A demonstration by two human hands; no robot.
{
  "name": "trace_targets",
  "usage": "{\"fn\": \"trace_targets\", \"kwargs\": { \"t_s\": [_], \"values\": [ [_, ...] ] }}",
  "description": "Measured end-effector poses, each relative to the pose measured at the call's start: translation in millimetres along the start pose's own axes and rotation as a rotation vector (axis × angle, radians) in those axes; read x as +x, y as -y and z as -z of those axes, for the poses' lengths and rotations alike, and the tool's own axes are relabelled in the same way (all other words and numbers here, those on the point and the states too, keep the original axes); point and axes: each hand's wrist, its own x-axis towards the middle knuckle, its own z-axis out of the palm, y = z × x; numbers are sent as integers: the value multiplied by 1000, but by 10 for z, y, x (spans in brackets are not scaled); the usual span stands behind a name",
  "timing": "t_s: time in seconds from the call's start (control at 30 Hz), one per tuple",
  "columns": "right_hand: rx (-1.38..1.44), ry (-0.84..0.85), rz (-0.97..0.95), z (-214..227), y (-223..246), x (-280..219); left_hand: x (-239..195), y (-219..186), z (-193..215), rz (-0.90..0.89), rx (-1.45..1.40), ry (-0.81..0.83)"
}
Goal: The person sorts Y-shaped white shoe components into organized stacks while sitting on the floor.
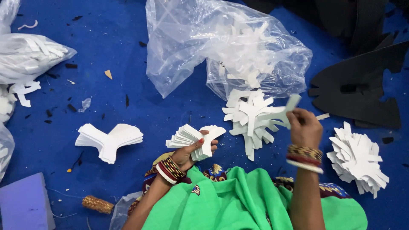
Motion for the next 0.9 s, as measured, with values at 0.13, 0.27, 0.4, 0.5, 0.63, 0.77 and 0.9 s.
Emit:
{"fn": "trace_targets", "kwargs": {
  "t_s": [0.13, 0.27, 0.4, 0.5, 0.63, 0.77, 0.9],
  "values": [
    [200, 76, -153, 228, -125, -322, 13, 16, 4, -6, 7, -5],
    [679, 319, -316, -99, -303, -531, 29, 76, 68, -25, 26, 16],
    [889, 616, -389, -635, 29, -878, 25, 107, 125, -32, -2, 44],
    [894, 771, -356, -1237, -148, -998, 57, 169, 190, -42, -3, 27],
    [843, 791, -330, -1438, -16, -1027, 41, 152, 215, -73, 39, 20],
    [711, 703, -329, -1473, -39, -1005, 39, 181, 212, -59, 39, 58],
    [776, 676, -187, -1609, -257, -998, 55, 247, 267, -60, 39, 52]
  ]
}}
